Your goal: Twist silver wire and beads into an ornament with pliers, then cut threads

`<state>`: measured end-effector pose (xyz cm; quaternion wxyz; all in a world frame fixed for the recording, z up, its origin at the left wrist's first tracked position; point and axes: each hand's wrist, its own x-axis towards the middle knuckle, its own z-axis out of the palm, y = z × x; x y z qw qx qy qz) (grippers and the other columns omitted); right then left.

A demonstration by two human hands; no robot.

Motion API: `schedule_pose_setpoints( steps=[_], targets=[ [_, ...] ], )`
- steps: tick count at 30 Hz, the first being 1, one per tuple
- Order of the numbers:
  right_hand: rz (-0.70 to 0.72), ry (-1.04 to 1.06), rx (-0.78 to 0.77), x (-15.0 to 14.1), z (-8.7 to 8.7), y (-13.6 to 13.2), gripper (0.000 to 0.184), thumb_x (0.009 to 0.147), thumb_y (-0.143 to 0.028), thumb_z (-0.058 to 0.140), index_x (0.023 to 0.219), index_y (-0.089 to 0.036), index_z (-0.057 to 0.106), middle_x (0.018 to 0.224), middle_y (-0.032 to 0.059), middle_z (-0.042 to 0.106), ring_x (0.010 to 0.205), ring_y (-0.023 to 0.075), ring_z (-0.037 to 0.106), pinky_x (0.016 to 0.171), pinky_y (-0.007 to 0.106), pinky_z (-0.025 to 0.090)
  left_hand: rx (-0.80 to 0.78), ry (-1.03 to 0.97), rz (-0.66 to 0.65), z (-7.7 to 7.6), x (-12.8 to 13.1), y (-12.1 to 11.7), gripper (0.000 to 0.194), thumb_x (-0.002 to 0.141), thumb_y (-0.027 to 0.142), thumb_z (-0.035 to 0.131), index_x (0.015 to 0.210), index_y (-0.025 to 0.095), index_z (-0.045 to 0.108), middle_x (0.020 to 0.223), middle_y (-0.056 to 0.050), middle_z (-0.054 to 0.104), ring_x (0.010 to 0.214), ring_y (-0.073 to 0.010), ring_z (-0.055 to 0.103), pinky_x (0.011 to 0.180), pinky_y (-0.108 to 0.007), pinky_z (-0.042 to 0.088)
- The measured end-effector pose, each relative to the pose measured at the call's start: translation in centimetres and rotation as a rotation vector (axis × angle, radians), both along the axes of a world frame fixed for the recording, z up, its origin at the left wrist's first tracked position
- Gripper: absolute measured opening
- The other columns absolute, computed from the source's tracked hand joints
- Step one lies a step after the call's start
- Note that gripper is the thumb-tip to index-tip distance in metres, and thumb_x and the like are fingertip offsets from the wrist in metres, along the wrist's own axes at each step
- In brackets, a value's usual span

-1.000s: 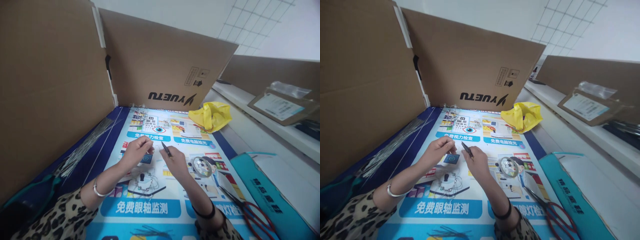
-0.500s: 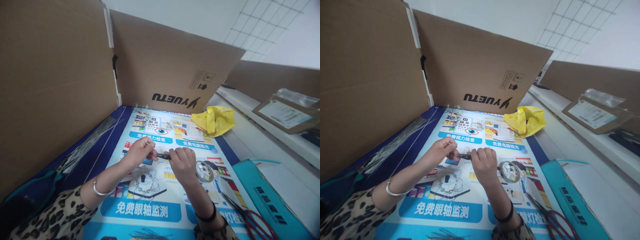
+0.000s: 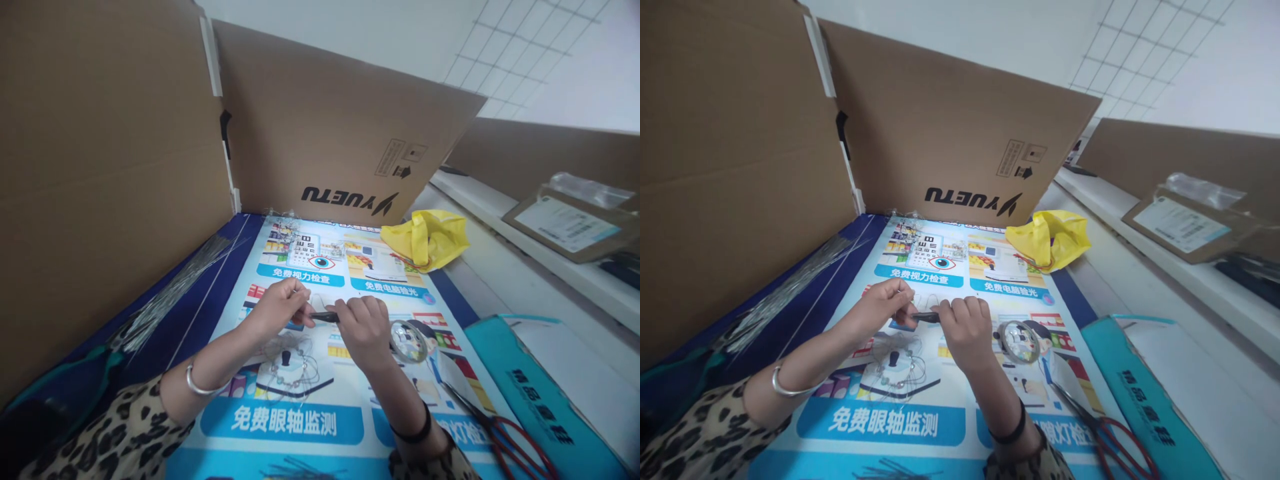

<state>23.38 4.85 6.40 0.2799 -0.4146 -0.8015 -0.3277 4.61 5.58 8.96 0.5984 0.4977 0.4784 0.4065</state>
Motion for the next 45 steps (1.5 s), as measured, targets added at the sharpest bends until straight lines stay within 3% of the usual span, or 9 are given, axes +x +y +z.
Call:
schedule_pose_setpoints(
  steps=[8,14,30,45],
  targets=[
    [0.024,0.004,-0.004,0.06,-0.18,-0.03,0.008,0.085,-0.025,0.058,0.081,-0.019,0.061,0.061,0.0009,0.050,0.068,0.0161,0.039,0.067,0.034,0.026,-0.022,-0.010,-0.019,-0.28,-0.01,0.00,0.020,0.083,0.034,0.051,0.076,0.016,0.047,0.065,0.001,0.065,0.050,-0.0137,0.066,0.047,-0.019,0.044],
    [-0.007,-0.007,-0.031,0.01,-0.40,-0.06,0.011,0.085,-0.027,0.058,0.079,-0.019,0.062,0.061,0.0012,0.050,0.068,0.0159,0.040,0.067,0.034,0.027,0.070,0.043,-0.013,0.20,0.00,-0.27,0.020,0.083,0.034,0.051,0.074,0.017,0.046,0.062,0.002,0.064,0.050,-0.0129,0.066,0.050,-0.020,0.047],
    [-0.039,-0.013,-0.075,-0.14,-0.47,-0.05,0.012,0.085,-0.029,0.057,0.081,-0.019,0.063,0.065,0.0023,0.052,0.071,0.0175,0.041,0.069,0.035,0.028,0.055,0.052,0.008,-0.47,0.09,0.16,0.020,0.083,0.034,0.052,0.074,0.017,0.045,0.062,0.002,0.063,0.049,-0.0127,0.065,0.049,-0.019,0.046],
    [-0.035,-0.033,-0.017,-0.02,-0.48,-0.11,0.010,0.086,-0.029,0.057,0.081,-0.021,0.061,0.062,0.0010,0.048,0.070,0.0165,0.039,0.071,0.034,0.026,0.001,0.053,-0.022,-0.45,0.12,0.10,0.018,0.084,0.031,0.050,0.073,0.017,0.046,0.061,0.003,0.061,0.049,-0.0113,0.064,0.047,-0.018,0.044]
  ],
)
